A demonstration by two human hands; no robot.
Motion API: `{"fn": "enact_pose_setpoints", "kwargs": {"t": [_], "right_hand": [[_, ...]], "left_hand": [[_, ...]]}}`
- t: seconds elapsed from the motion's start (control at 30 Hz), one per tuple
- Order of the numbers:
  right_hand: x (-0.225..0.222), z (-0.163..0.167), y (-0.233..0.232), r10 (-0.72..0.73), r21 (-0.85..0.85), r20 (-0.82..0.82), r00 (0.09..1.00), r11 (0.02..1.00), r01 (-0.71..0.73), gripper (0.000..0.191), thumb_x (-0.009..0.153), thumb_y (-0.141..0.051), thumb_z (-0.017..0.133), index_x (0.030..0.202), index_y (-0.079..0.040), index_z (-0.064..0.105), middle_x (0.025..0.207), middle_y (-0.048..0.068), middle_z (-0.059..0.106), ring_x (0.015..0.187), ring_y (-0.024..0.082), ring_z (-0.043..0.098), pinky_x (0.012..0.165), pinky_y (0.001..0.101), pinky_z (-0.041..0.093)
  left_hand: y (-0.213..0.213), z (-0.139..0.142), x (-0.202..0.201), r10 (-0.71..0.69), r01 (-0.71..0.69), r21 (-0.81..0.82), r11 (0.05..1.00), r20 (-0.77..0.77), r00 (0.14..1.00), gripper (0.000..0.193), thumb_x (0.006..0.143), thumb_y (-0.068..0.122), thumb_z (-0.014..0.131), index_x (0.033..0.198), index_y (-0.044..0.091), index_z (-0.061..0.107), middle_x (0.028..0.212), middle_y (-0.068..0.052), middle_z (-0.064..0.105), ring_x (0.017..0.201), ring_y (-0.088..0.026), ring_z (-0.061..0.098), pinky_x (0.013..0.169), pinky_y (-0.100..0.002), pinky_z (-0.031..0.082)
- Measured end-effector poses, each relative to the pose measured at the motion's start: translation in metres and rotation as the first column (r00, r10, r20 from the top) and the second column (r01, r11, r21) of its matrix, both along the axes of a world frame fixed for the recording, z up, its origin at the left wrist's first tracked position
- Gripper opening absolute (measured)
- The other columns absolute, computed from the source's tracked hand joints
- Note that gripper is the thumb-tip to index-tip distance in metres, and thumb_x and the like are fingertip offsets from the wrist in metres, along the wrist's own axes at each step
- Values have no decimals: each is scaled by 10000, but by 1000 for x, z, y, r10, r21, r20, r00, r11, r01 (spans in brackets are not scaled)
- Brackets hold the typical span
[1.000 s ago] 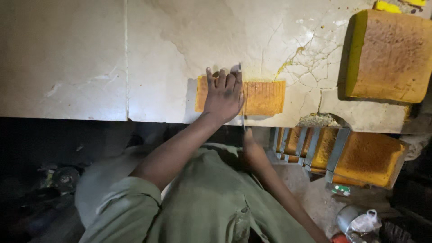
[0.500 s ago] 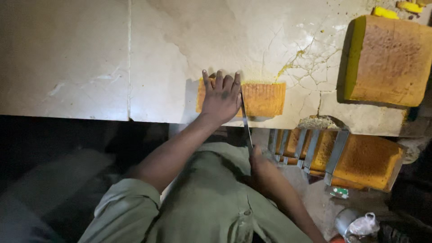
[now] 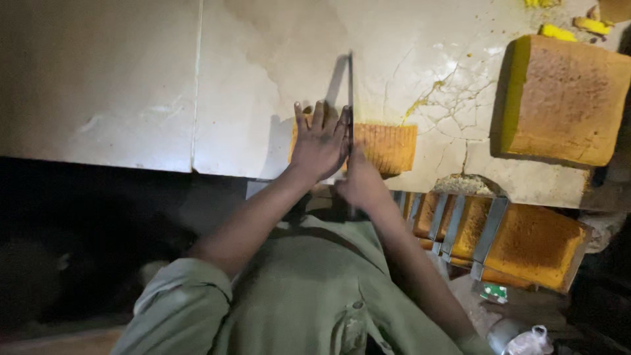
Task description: The person holds a rectangular yellow block steady on a tiled table and slices it into thin strips with a long knife, rotating the block between cuts. They set finished strips aside, then lift and reposition metal trays on the table.
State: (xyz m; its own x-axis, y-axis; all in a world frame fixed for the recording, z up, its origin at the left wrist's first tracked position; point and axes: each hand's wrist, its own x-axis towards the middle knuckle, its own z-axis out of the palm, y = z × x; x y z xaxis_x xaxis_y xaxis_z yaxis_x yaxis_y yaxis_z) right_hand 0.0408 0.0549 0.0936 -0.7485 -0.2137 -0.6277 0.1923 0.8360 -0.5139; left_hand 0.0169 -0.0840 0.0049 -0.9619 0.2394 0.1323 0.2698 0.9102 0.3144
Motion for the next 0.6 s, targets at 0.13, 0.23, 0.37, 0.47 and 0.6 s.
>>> {"fn": "enact_pose_setpoints", "kwargs": {"t": [0.13, 0.23, 0.37, 0.47, 0.6], "right_hand": [[75, 13, 35, 238, 49, -5, 971, 970, -237, 1039, 721, -204, 843, 1432, 121, 158, 1005, 380, 642, 961, 527, 658, 809, 548, 540], [106, -32, 54, 201, -34, 19, 979, 979, -200, 986, 762, -174, 772, 1443, 135, 129, 1002, 381, 647, 943, 538, 653, 796, 558, 539], [94, -111, 37, 122, -54, -121, 985, 990, -129, 939, 818, -136, 675, 1490, 140, 80, 1027, 382, 651, 943, 543, 650, 804, 567, 535], [58, -118, 36, 120, 28, -95, 988, 993, -118, 852, 845, -175, 671, 1475, 140, 191, 1044, 368, 683, 982, 506, 680, 855, 547, 547], [-5, -73, 28, 180, -82, -392, 902, 970, -229, 939, 681, -192, 838, 1377, 166, 319, 1075, 403, 625, 960, 527, 653, 819, 530, 546]], "left_hand": [[-2, 0, 0, 14, -14, 6, 1000, 9, 1000, 650, 959, 358, 553, 1501, 16, 442, 1359, -198, 539, 1386, -440, 420, 1116, -821, 132], [-6, -2, 1, 15, -16, -18, 1000, -23, 1000, 680, 941, 351, 565, 1505, -9, 445, 1328, -196, 542, 1365, -428, 441, 1124, -809, 158], [-12, -6, 7, -7, 7, -44, 999, -12, 1000, 668, 975, 337, 551, 1515, -39, 439, 1375, -223, 523, 1392, -436, 433, 1146, -796, 143], [-12, -7, 8, -9, 9, -5, 1000, -25, 1000, 626, 1004, 323, 520, 1510, -37, 438, 1486, -246, 475, 1472, -425, 387, 1184, -773, 120], [-5, -7, 5, 7, -7, 5, 1000, -113, 994, 627, 1042, 329, 490, 1554, -28, 437, 1592, -299, 396, 1540, -435, 293, 1213, -750, 103]]}}
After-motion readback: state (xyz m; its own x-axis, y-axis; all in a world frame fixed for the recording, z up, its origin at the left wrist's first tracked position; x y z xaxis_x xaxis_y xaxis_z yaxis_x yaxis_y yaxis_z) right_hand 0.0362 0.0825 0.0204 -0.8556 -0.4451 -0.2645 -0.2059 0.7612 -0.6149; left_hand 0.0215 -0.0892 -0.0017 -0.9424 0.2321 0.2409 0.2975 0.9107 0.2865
